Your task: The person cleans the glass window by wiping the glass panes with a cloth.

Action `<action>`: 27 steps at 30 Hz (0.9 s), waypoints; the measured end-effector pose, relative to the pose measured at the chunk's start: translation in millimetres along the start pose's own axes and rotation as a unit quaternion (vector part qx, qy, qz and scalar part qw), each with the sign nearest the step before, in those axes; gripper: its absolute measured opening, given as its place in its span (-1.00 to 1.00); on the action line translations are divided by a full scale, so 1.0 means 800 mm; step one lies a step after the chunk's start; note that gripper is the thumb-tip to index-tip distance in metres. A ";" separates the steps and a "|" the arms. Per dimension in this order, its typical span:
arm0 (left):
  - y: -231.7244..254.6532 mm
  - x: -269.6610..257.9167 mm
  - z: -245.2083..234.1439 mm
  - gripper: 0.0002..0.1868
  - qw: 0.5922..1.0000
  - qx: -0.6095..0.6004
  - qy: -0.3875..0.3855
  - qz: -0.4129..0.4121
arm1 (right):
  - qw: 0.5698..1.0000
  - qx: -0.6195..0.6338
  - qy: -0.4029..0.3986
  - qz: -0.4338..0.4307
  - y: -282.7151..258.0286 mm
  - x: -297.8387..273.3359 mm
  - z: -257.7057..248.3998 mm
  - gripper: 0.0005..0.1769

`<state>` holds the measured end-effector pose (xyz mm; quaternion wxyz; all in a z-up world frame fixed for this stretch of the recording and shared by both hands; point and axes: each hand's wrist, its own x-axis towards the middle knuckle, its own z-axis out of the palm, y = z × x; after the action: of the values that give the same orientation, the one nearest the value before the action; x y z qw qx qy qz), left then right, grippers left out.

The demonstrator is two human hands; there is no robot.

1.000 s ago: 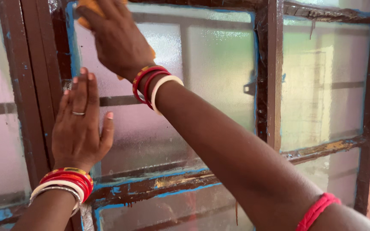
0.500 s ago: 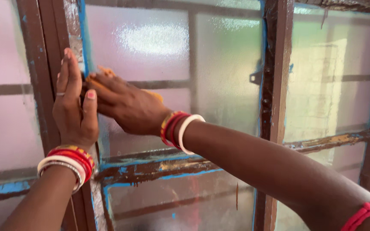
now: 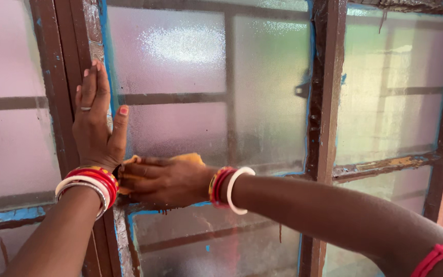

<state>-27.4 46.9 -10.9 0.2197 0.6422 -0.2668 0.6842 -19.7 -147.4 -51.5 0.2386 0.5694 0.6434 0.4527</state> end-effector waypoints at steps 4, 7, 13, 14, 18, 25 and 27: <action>0.000 0.002 0.000 -0.27 1.000 0.008 -0.003 -0.001 | 0.999 0.007 0.024 0.048 0.047 0.001 -0.018 -0.44; 0.006 -0.012 0.004 -0.28 0.999 0.034 -0.013 -0.014 | 0.979 0.059 0.059 0.188 0.091 -0.009 -0.042 -0.44; 0.029 -0.059 0.013 -0.31 0.993 0.107 -0.040 -0.032 | 0.955 -0.112 0.136 0.239 0.097 -0.030 -0.047 -0.55; 0.031 -0.063 0.014 -0.33 0.991 0.125 -0.043 -0.035 | 0.961 -0.109 0.129 0.220 0.089 -0.027 -0.041 -0.56; 0.035 -0.064 0.012 -0.33 0.993 0.109 -0.037 -0.033 | 0.986 -0.114 0.017 0.123 0.044 -0.042 -0.034 -0.41; 0.043 -0.075 0.007 -0.32 0.988 0.118 -0.091 0.026 | 0.997 -0.017 -0.048 0.053 0.017 -0.069 -0.009 -0.56; 0.038 -0.077 0.021 -0.34 0.986 0.124 -0.101 0.051 | 0.997 -0.017 -0.048 0.050 0.036 -0.074 -0.007 -0.49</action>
<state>-29.2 15.4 -74.5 0.0747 0.7154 -0.2330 0.6544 4.7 -207.2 -36.9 0.2559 0.6178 0.5942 0.4470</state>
